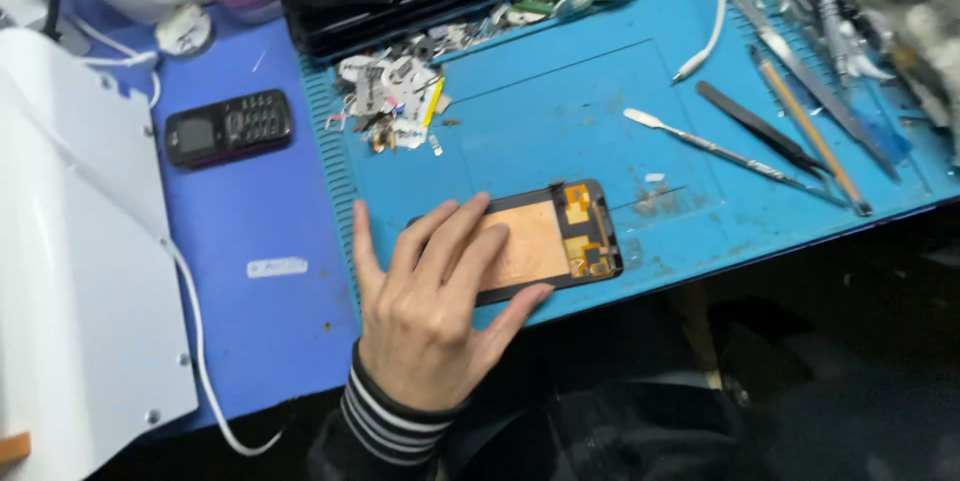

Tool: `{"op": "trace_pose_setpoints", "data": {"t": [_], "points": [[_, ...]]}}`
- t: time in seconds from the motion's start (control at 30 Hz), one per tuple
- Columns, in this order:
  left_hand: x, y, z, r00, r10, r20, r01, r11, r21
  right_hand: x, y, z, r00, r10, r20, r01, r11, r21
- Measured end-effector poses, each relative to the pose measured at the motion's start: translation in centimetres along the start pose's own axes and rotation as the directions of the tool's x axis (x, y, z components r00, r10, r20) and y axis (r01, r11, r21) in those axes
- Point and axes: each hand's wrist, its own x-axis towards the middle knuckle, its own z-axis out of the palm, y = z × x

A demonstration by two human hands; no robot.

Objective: Repairing a smartphone screen by carefully manipulating components with a tool on a workbench.

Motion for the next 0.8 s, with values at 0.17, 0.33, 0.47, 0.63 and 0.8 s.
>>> {"op": "trace_pose_setpoints", "data": {"t": [0.17, 0.33, 0.47, 0.63, 0.8], "points": [[-0.5, 0.0, 0.4, 1.0, 0.007, -0.018, -0.008, 0.999, -0.039, -5.6, 3.1, -36.3, 0.688, -0.199, -0.697, -0.146, 0.904, -0.402], [-0.3, 0.5, 0.1, 0.999, -0.005, -0.04, 0.004, 1.0, -0.01, -8.3, 12.9, -32.5, 0.593, 0.169, -0.787, -0.718, 0.554, -0.421], [-0.2, 0.0, 0.5, 0.996, 0.019, -0.089, -0.019, 1.0, 0.001, -7.6, 14.4, -31.3, 0.515, 0.032, -0.857, -0.733, 0.534, -0.42], [-0.8, -0.3, 0.8, 1.0, -0.005, -0.03, 0.001, 0.99, -0.141, -6.4, 16.3, -31.0, 0.494, 0.297, -0.817, -0.841, 0.403, -0.362], [-0.7, -0.1, 0.9, 0.999, -0.026, -0.048, 0.019, 0.992, -0.128, -6.5, 12.1, -33.8, 0.402, 0.536, -0.742, -0.303, 0.843, 0.445]]}}
